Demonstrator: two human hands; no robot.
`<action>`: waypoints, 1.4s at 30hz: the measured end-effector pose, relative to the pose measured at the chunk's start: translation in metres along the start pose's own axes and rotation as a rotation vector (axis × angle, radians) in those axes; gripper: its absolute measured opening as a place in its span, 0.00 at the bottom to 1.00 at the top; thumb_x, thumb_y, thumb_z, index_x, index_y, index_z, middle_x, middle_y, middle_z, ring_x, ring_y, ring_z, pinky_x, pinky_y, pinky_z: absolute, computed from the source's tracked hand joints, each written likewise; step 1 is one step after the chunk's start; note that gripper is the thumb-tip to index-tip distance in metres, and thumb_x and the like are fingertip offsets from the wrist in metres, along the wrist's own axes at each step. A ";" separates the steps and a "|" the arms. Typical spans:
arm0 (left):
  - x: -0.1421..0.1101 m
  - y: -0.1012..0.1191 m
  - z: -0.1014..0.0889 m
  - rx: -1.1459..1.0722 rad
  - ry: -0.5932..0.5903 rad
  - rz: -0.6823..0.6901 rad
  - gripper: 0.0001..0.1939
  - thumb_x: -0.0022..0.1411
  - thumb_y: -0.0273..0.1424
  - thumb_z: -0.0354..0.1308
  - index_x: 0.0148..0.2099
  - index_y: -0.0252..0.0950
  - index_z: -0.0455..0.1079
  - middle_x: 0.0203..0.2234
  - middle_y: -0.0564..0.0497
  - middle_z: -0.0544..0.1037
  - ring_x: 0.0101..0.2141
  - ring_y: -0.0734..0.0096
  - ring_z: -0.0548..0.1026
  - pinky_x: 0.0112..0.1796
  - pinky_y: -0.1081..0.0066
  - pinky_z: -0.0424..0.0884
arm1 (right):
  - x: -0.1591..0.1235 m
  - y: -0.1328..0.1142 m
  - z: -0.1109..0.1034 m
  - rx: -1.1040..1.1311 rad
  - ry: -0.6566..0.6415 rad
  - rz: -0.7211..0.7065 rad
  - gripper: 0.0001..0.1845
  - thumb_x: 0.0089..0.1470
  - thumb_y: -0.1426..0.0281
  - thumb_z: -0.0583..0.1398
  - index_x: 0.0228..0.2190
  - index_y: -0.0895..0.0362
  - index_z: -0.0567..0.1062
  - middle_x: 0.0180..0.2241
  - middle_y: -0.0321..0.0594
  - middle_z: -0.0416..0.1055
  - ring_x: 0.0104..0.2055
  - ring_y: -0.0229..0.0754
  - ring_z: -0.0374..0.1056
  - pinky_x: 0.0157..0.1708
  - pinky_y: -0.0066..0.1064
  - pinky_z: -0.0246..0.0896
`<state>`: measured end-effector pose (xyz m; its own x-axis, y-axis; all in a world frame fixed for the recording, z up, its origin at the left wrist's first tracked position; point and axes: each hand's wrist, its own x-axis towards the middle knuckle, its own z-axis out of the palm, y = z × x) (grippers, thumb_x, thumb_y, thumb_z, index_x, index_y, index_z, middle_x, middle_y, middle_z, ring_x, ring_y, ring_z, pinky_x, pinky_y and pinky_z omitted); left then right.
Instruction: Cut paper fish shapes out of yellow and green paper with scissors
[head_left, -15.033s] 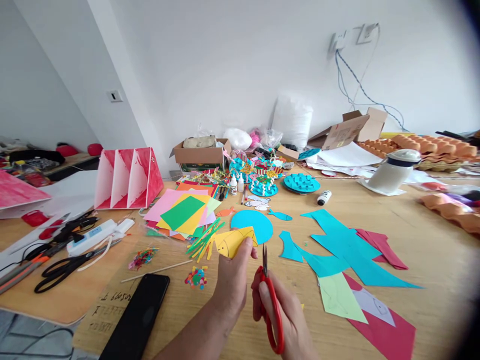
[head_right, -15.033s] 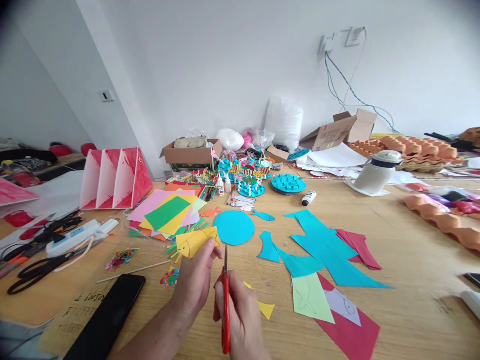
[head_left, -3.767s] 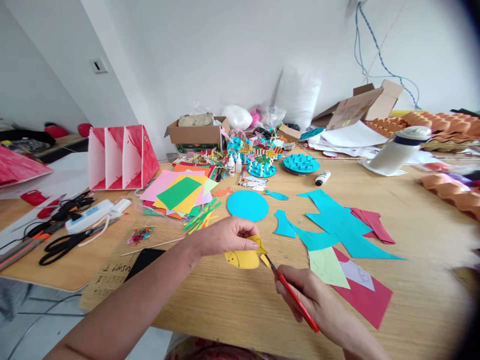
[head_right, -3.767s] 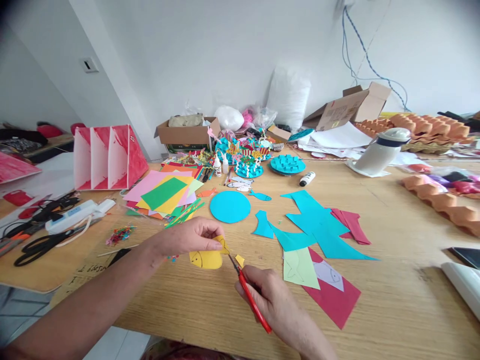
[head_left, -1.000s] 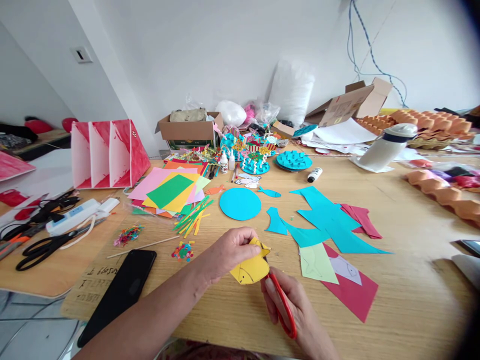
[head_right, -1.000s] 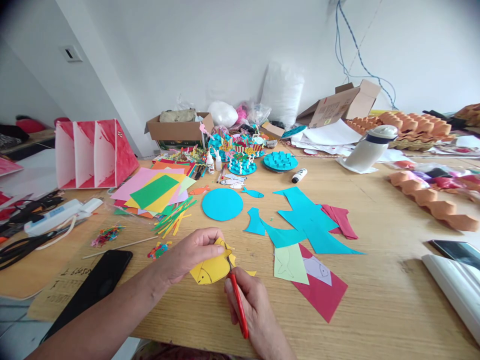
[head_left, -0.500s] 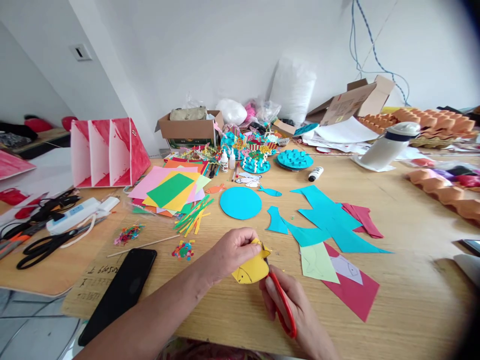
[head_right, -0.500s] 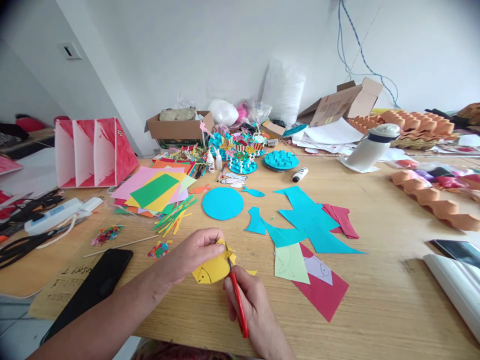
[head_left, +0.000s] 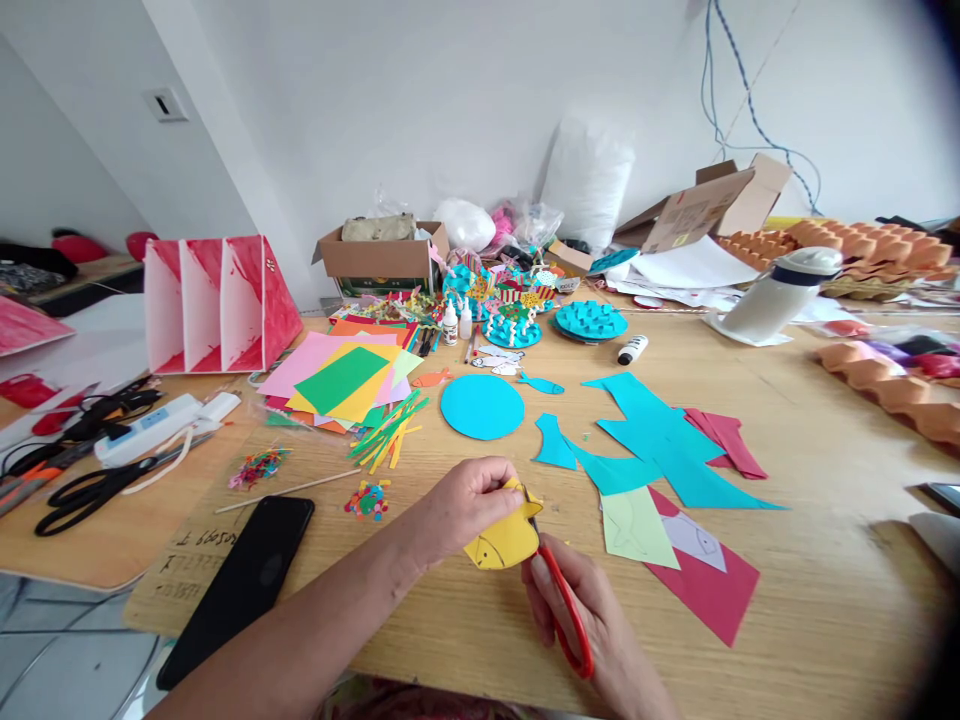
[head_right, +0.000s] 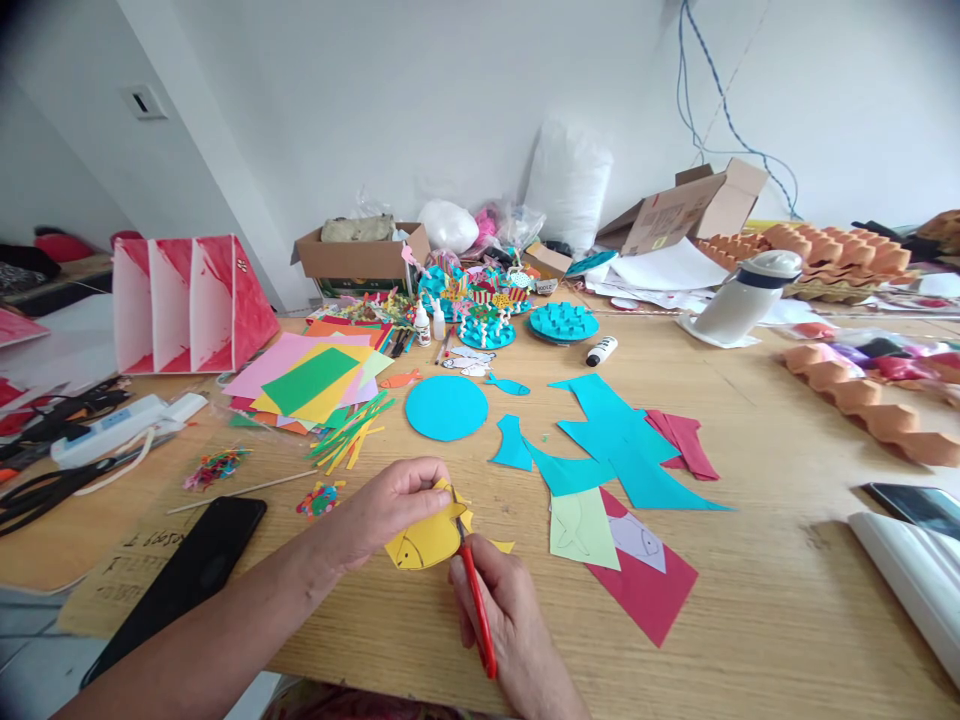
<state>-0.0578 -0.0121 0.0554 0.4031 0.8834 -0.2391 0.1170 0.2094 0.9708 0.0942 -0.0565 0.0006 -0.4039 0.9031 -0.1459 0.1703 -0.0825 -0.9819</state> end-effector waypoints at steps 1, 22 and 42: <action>0.000 0.000 0.000 0.000 -0.003 0.003 0.10 0.52 0.35 0.51 0.26 0.35 0.56 0.18 0.58 0.60 0.20 0.79 0.59 0.21 0.77 0.54 | 0.000 0.000 0.000 -0.001 0.002 0.002 0.23 0.56 0.50 0.47 0.19 0.54 0.58 0.13 0.28 0.54 0.16 0.33 0.53 0.16 0.25 0.47; -0.001 -0.002 -0.007 0.010 -0.078 0.034 0.11 0.54 0.35 0.52 0.25 0.35 0.57 0.18 0.58 0.60 0.21 0.80 0.58 0.22 0.78 0.52 | -0.003 0.007 0.000 -0.018 -0.008 0.021 0.24 0.55 0.50 0.48 0.19 0.54 0.58 0.13 0.28 0.54 0.16 0.32 0.51 0.15 0.24 0.46; 0.003 -0.001 -0.023 0.181 -0.222 0.013 0.09 0.55 0.33 0.51 0.27 0.34 0.57 0.19 0.58 0.58 0.21 0.80 0.54 0.22 0.77 0.51 | -0.004 0.014 0.000 -0.019 -0.046 0.025 0.24 0.55 0.50 0.48 0.19 0.55 0.58 0.12 0.28 0.53 0.14 0.31 0.51 0.13 0.22 0.45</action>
<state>-0.0779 0.0005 0.0536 0.5921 0.7678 -0.2447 0.2632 0.1028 0.9593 0.0978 -0.0615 -0.0123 -0.4403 0.8804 -0.1760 0.1972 -0.0964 -0.9756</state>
